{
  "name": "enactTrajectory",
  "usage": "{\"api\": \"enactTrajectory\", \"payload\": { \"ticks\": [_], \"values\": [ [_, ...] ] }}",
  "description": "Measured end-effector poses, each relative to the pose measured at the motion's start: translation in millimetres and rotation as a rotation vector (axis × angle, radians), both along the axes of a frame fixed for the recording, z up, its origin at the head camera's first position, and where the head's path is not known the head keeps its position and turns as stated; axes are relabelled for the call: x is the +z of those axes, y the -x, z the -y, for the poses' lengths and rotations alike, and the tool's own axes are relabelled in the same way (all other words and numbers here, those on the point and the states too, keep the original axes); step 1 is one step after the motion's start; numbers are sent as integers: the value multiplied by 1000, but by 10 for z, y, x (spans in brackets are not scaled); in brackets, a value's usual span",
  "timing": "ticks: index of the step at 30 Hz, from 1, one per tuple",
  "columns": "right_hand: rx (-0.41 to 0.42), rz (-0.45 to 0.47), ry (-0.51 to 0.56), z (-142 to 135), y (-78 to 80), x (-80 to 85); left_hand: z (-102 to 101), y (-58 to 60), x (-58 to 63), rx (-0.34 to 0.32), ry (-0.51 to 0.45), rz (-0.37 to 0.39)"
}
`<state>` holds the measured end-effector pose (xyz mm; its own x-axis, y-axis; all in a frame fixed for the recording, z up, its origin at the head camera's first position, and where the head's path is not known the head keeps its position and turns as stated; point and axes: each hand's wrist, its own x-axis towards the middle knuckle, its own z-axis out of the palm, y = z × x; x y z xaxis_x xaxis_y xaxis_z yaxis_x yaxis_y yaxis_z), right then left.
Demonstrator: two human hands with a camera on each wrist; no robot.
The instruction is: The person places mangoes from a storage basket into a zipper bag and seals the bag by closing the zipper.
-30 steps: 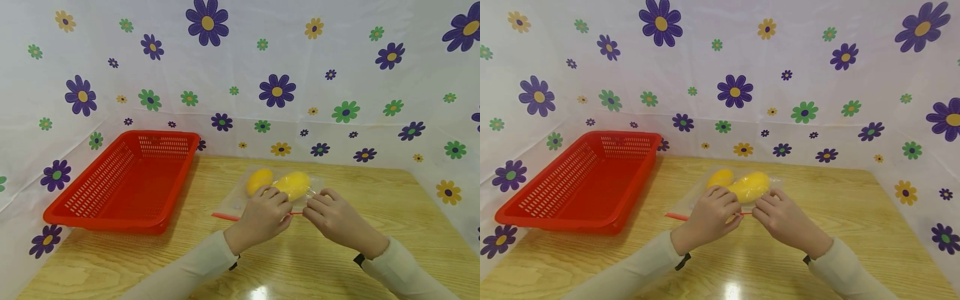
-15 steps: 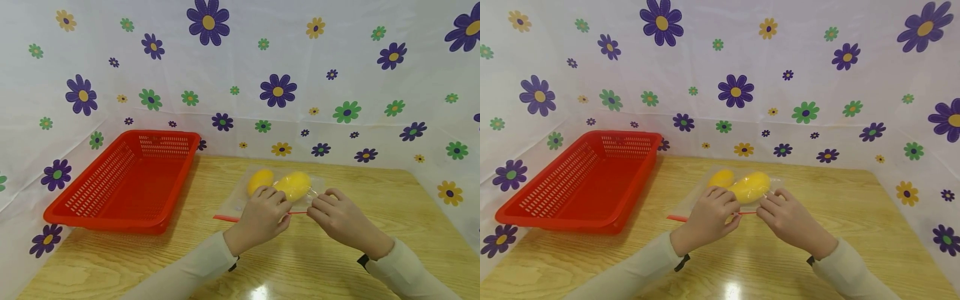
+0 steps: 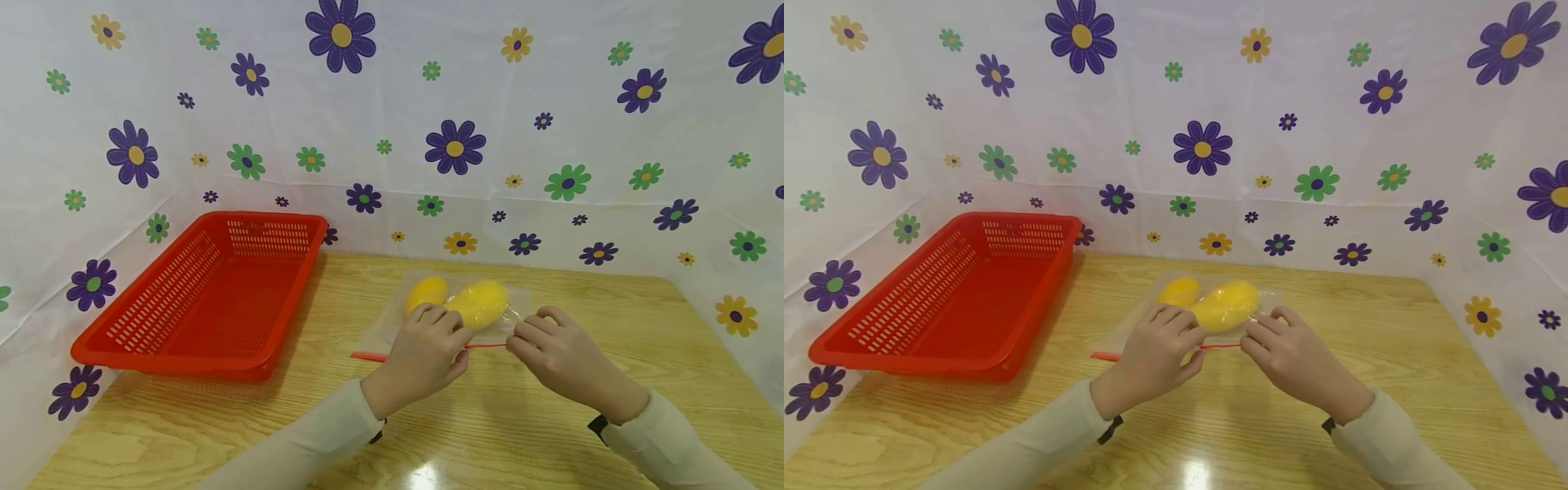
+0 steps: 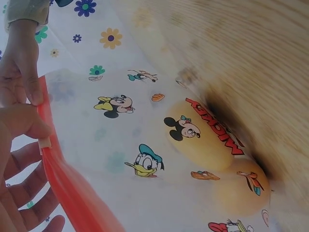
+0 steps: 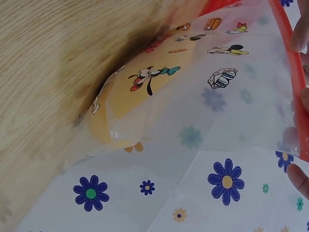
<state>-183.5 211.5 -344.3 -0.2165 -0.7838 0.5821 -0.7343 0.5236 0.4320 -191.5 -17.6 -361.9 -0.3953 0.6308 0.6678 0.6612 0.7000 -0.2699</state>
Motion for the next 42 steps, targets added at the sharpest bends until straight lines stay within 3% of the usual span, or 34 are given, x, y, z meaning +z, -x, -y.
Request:
{"api": "enactTrajectory", "payload": {
  "ticks": [42],
  "values": [
    [5, 7, 47, -82, 5, 6, 173, 9, -20, -27, -38, 25]
  ]
}}
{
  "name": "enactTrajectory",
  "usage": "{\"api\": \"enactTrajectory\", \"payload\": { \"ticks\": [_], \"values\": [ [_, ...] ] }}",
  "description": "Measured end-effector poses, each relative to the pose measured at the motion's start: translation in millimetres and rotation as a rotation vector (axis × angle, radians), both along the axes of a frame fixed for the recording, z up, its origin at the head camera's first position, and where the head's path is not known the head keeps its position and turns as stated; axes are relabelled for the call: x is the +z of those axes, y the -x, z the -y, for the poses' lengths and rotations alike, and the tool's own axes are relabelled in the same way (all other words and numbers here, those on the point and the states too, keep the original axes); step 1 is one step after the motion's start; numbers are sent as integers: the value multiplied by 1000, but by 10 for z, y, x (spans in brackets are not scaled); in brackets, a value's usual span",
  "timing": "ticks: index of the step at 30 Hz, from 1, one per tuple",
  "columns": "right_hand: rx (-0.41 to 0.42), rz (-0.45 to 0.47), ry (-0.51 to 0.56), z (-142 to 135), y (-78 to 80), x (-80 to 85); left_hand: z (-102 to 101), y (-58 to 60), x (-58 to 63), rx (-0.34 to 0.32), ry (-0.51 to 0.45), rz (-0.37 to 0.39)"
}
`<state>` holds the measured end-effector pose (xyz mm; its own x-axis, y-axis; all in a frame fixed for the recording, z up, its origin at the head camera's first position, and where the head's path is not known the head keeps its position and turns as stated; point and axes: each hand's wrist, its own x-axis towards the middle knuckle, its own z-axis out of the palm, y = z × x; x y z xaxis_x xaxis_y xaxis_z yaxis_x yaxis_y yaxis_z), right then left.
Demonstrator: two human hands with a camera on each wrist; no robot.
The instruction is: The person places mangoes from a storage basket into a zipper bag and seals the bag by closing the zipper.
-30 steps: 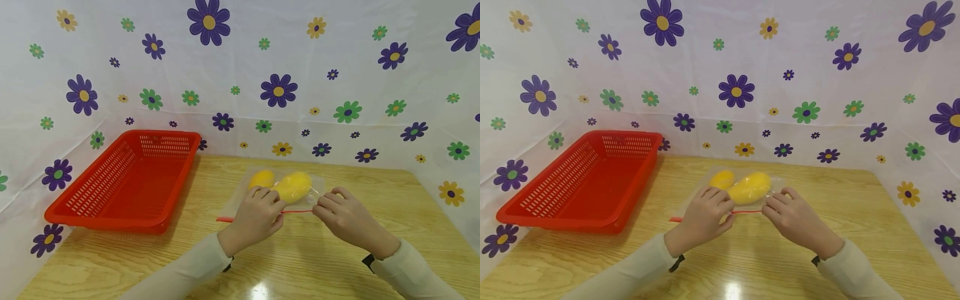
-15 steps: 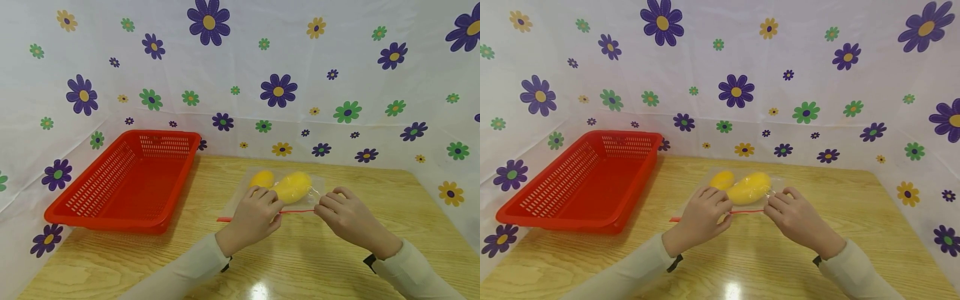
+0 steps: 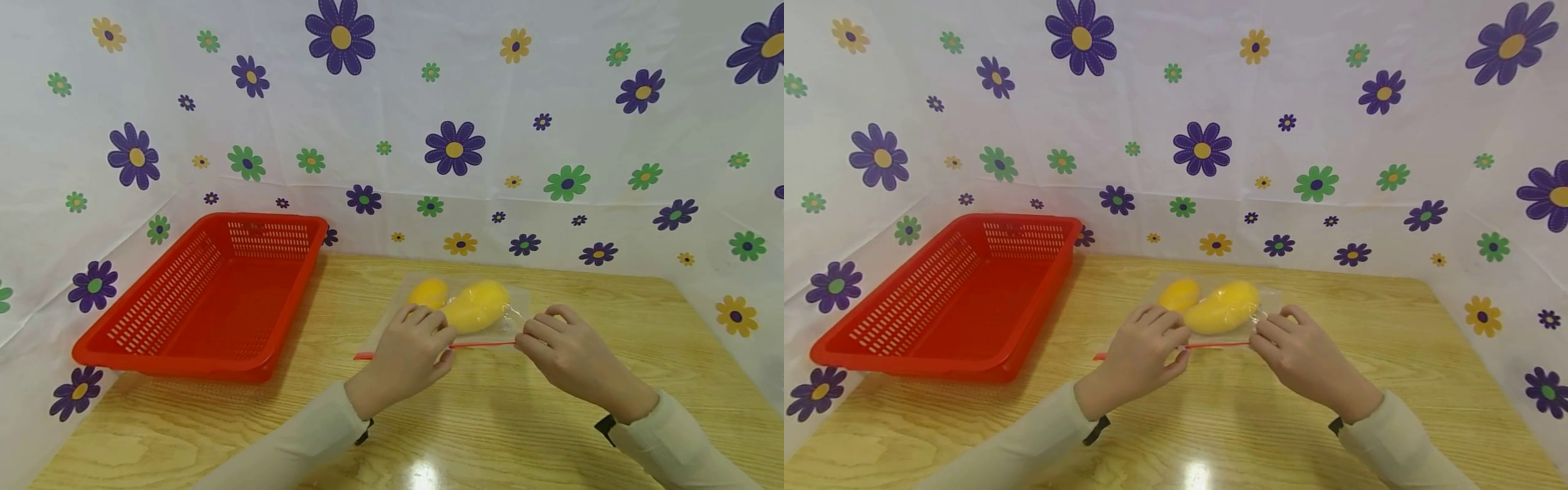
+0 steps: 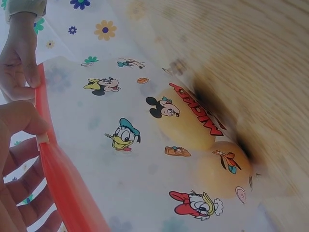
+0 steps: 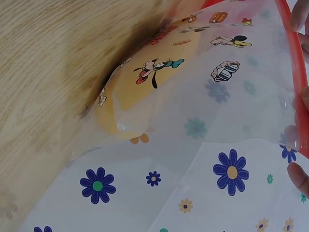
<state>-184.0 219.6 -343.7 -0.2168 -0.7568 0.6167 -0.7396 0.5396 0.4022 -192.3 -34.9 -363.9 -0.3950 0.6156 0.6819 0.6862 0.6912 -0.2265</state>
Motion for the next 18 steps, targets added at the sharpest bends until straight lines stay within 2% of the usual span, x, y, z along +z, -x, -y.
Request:
{"api": "enactTrajectory", "payload": {
  "ticks": [10, 18],
  "values": [
    [-7, -4, -1, -12, 3, -4, 45, 8, -6, -2, -12, -31],
    [-4, 4, 25, -28, 9, -2, 48, 16, -1, -27, -8, -79]
  ]
}}
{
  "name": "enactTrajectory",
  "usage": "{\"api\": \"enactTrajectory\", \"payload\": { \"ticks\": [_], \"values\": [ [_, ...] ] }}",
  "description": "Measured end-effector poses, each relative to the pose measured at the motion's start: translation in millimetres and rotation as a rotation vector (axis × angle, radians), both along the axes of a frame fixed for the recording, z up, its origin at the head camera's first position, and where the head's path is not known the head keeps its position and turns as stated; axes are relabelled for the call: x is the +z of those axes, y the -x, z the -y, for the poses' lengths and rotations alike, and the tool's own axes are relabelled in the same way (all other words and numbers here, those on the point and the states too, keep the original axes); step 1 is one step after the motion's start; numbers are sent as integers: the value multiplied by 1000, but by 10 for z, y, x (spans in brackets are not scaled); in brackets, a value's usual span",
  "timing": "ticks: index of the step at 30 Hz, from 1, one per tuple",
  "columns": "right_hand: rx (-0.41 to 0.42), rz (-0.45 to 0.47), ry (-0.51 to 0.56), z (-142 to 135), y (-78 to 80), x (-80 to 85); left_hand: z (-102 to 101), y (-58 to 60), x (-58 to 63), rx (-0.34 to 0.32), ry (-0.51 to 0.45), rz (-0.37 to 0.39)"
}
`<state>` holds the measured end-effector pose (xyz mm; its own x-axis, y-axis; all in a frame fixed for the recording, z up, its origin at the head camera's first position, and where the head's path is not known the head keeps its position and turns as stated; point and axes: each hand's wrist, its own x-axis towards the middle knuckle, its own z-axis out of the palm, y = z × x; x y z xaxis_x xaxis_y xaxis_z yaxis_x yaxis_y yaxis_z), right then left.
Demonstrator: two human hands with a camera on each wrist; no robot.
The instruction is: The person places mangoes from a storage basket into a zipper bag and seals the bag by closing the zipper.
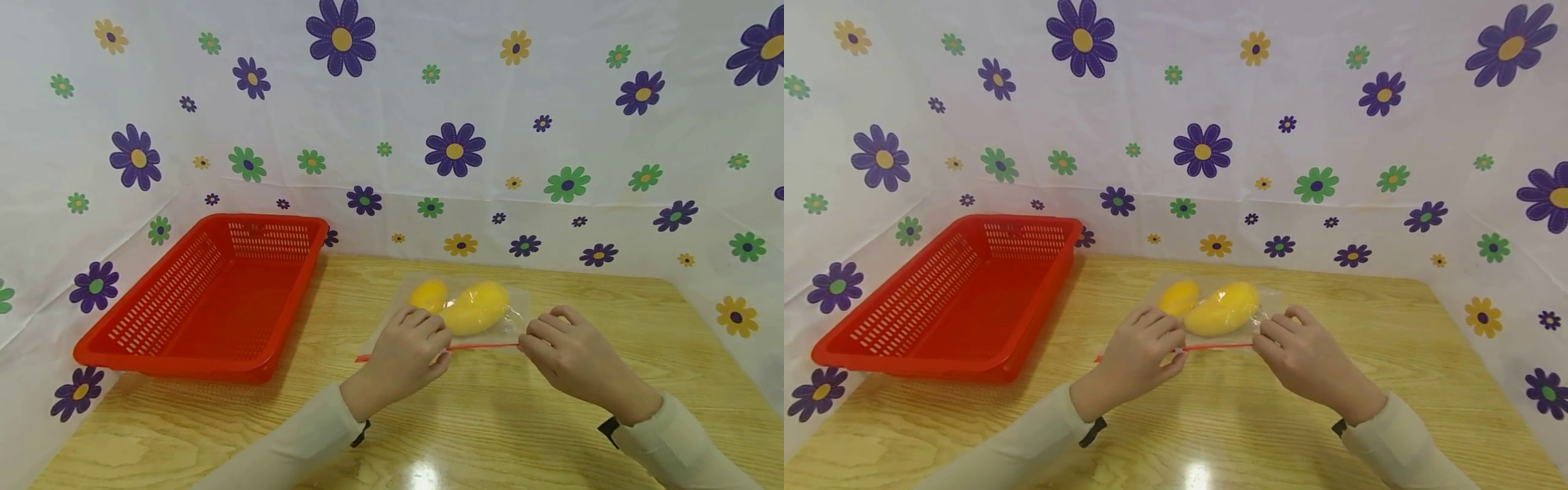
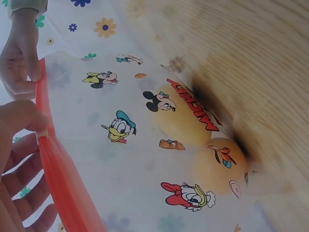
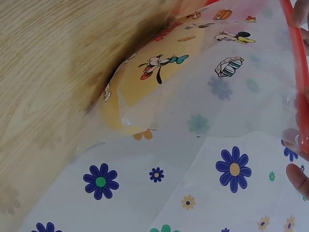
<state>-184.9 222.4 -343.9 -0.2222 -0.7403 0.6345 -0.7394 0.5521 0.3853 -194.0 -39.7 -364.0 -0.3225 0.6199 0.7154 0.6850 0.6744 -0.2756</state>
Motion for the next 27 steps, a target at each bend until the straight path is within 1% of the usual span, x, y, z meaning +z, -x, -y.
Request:
{"api": "enactTrajectory", "payload": {
  "ticks": [3, 8, 12, 17, 21, 27],
  "values": [
    [-21, 20, 7, 16, -7, 1, 0, 1, -1, -3, -1, 2],
    [-56, 4, -10, 112, -11, 6, -10, -4, 18, -1, -3, 11],
    [-53, -18, -30, 211, -1, 6, -32, -11, 30, -5, 2, -1],
    [-27, -32, -33, 285, 13, 15, -47, -16, 33, -3, 0, -17],
    [-13, -37, -36, 291, 16, 21, -44, -14, 34, -5, -8, -16],
    [-20, -36, -65, 264, 16, 9, -45, -15, 20, -6, -11, -10]
  ]
}}
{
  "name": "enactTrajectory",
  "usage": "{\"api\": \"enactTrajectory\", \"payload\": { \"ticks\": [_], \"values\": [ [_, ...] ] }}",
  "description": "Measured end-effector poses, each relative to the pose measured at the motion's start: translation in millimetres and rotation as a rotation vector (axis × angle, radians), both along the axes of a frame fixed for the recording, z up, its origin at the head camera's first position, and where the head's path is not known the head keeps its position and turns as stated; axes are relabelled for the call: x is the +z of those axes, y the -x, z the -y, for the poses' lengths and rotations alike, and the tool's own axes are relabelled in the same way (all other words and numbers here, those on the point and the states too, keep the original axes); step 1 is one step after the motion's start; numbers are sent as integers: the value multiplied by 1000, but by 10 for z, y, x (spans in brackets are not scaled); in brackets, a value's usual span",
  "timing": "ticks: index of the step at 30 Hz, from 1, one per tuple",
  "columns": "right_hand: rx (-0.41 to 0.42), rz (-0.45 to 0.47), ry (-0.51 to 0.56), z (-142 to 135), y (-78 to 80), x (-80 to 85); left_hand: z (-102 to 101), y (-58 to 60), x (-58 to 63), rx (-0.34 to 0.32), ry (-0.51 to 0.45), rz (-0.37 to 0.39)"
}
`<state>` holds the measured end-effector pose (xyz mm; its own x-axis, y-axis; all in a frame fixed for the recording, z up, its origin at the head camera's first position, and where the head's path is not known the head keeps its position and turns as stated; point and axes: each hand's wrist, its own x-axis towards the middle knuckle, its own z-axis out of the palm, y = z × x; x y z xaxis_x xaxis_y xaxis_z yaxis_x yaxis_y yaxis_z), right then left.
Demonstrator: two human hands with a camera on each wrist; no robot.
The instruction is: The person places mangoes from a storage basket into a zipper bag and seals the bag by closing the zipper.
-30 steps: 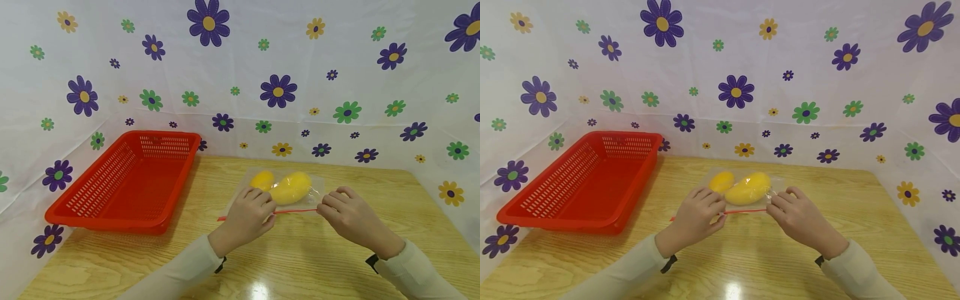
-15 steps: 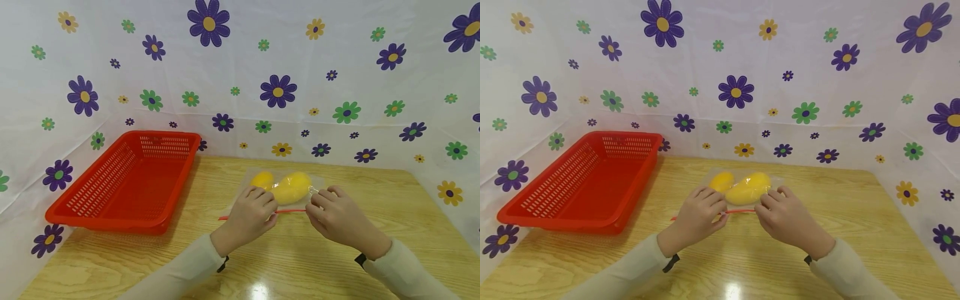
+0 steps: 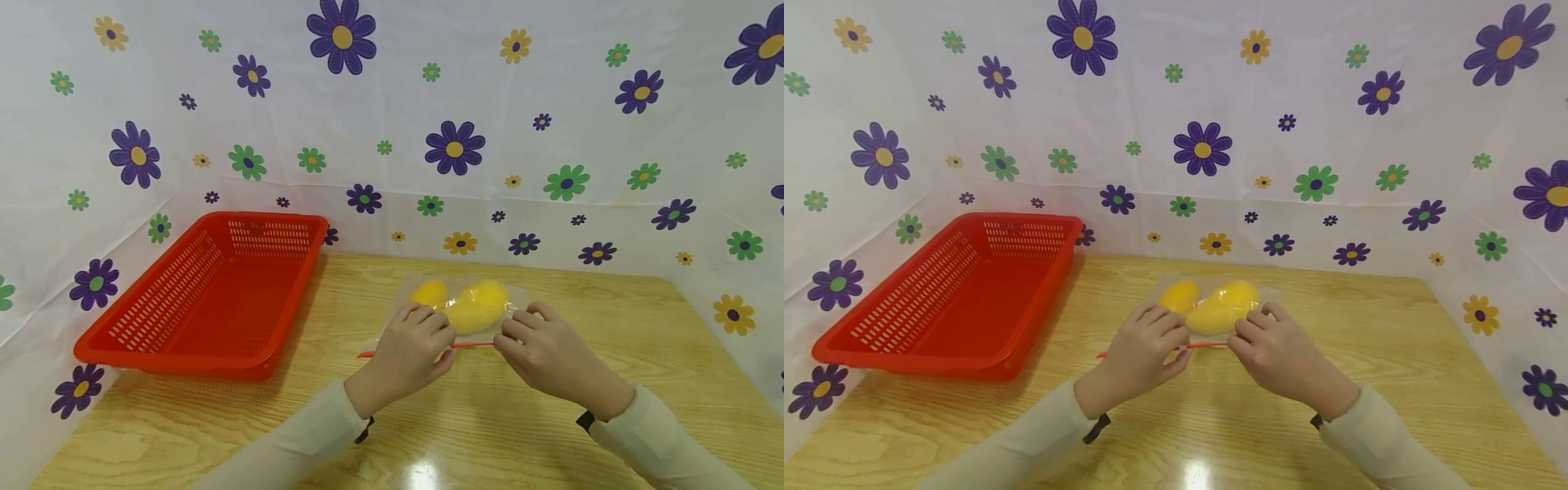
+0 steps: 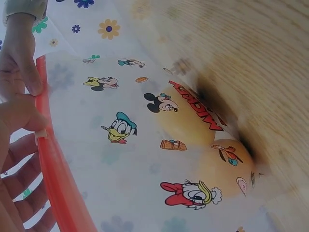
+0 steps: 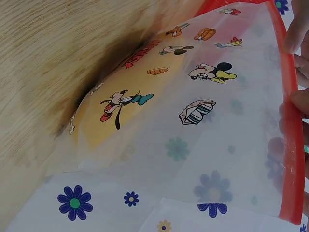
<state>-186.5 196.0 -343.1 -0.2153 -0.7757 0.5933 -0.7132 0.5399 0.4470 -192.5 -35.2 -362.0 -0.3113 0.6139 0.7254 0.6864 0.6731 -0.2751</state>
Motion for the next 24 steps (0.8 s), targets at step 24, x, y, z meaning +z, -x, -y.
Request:
{"api": "enactTrajectory", "payload": {
  "ticks": [24],
  "values": [
    [6, 18, 30, -84, -24, 3, 28, -21, -26, 32, -4, 89]
  ]
}}
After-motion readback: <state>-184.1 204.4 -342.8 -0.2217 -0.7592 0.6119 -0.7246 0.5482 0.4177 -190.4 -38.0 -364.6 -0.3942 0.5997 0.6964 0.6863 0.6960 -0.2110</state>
